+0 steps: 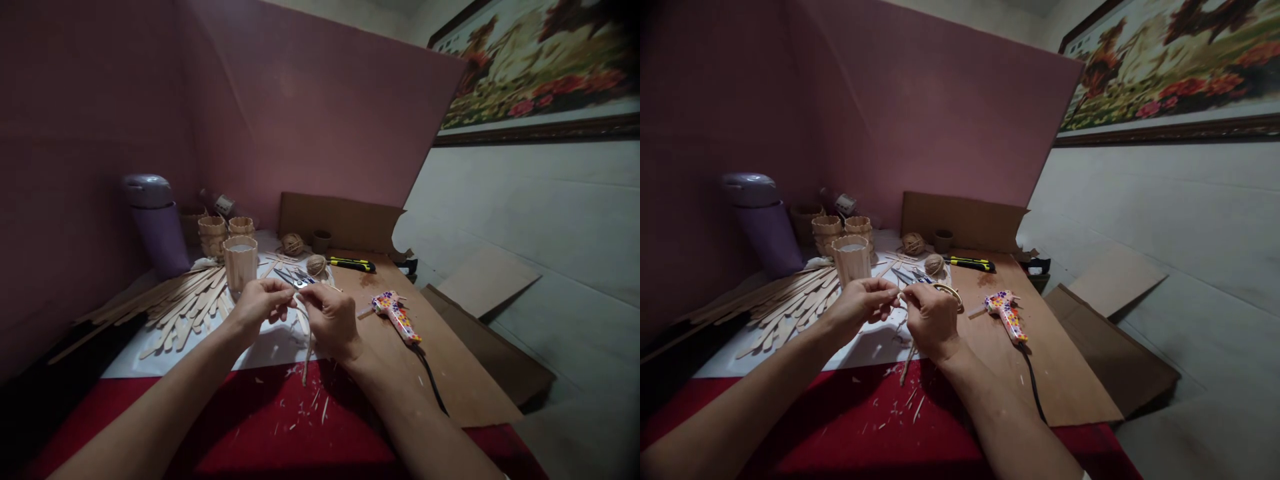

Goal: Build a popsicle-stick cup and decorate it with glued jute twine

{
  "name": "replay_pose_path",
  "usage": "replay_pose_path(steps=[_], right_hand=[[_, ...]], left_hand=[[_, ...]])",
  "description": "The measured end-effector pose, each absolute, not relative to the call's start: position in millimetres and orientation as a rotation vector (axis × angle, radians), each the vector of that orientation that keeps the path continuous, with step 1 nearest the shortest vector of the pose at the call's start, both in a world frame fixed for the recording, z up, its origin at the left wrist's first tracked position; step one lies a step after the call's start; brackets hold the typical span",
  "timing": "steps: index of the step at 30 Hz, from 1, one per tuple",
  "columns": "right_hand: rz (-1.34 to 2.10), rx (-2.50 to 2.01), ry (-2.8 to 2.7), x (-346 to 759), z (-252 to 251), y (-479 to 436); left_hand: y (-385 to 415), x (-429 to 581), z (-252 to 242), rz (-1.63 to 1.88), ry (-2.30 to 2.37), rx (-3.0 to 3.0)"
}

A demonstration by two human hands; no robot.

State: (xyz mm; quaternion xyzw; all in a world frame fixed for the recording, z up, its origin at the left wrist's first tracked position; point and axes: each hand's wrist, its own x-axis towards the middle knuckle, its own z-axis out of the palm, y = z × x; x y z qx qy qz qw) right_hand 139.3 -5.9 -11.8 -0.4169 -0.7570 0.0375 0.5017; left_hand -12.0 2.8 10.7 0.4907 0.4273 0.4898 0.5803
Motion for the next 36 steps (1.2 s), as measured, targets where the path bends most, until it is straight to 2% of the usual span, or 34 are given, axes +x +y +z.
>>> replay_pose_path(steps=[10,17,23,30,36], right_hand=[[0.035,-1.039,-1.845,137,-13,-4],[0.125,-1.022,-1.923,136,-15,-4],[0.098,-1.073,-1.734,138,-8,-4],[0.567,-0.982,-1.679,137,-7,-2],[0.293,-1.025,-1.799,138,-4,-4]], left_hand=[[2,-5,7,1.310,0.944,1.035],[4,-2,0,1.326,0.984,1.008],[4,-4,5,1.372,0.922,0.962],[2,-3,4,1.306,0.923,1.071],[0,-2,2,1.251,0.899,1.056]])
